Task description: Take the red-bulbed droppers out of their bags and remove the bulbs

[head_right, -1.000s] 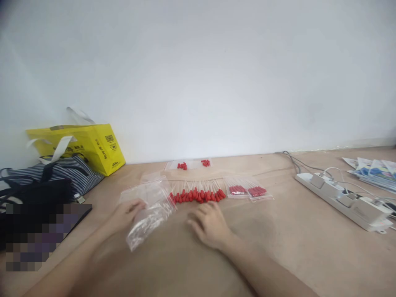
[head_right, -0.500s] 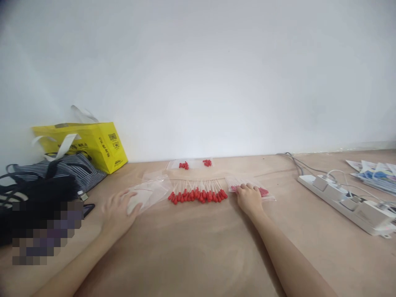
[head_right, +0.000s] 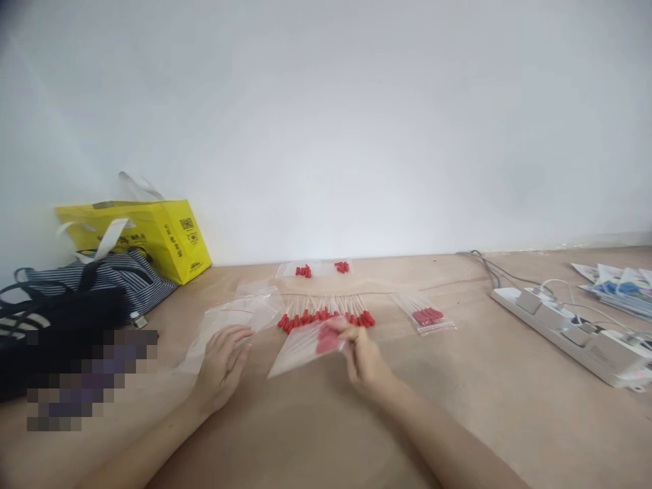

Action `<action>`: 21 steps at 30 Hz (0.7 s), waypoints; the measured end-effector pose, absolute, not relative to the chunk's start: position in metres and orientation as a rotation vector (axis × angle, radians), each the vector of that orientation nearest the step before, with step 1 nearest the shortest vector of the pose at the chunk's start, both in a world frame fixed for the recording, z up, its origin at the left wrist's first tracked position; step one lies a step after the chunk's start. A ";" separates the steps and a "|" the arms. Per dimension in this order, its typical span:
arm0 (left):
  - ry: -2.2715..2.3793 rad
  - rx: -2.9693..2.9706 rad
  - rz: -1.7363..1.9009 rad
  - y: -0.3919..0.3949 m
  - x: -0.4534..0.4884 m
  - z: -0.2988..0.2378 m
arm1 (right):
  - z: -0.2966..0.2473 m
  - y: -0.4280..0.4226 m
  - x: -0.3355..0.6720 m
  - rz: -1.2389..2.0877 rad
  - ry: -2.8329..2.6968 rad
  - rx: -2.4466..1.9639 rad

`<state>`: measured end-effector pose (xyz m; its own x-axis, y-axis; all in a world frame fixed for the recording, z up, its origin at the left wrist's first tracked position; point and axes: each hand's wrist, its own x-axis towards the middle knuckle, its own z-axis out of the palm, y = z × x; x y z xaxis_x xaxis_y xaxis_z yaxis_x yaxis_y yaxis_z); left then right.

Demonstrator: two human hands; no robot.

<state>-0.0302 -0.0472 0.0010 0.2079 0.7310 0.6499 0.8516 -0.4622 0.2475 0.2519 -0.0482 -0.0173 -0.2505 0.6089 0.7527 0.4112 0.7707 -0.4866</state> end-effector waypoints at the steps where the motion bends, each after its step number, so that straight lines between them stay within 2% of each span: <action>1: -1.517 -2.345 -1.142 -0.050 -0.028 0.003 | -0.020 -0.054 0.245 0.307 -1.990 -0.723; 4: -1.473 -2.544 -1.181 -0.057 -0.020 0.009 | -0.026 -0.064 0.232 0.473 -2.243 -0.660; 6: -1.435 -2.779 -1.043 -0.060 -0.014 0.010 | -0.026 -0.065 0.229 0.466 -2.358 -0.655; 10: -1.323 -3.147 -0.668 -0.064 -0.001 0.007 | -0.024 -0.060 0.232 0.170 -2.451 -0.644; 13: -1.325 -3.218 -0.534 -0.065 0.008 0.005 | -0.027 -0.055 0.236 0.035 -2.367 -0.791; 17: -1.373 -3.232 -0.509 -0.063 0.020 0.006 | -0.034 -0.049 0.242 0.166 -2.207 -1.039; 21: -1.347 -3.232 -0.543 -0.057 0.031 0.005 | -0.036 -0.048 0.242 0.313 -2.188 -0.972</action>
<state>0.0313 -0.0569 0.0048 0.6773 0.7259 0.1196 0.6059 -0.6425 0.4691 0.2421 -0.0476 -0.0356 -0.4643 0.7232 0.5112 0.5512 0.6878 -0.4724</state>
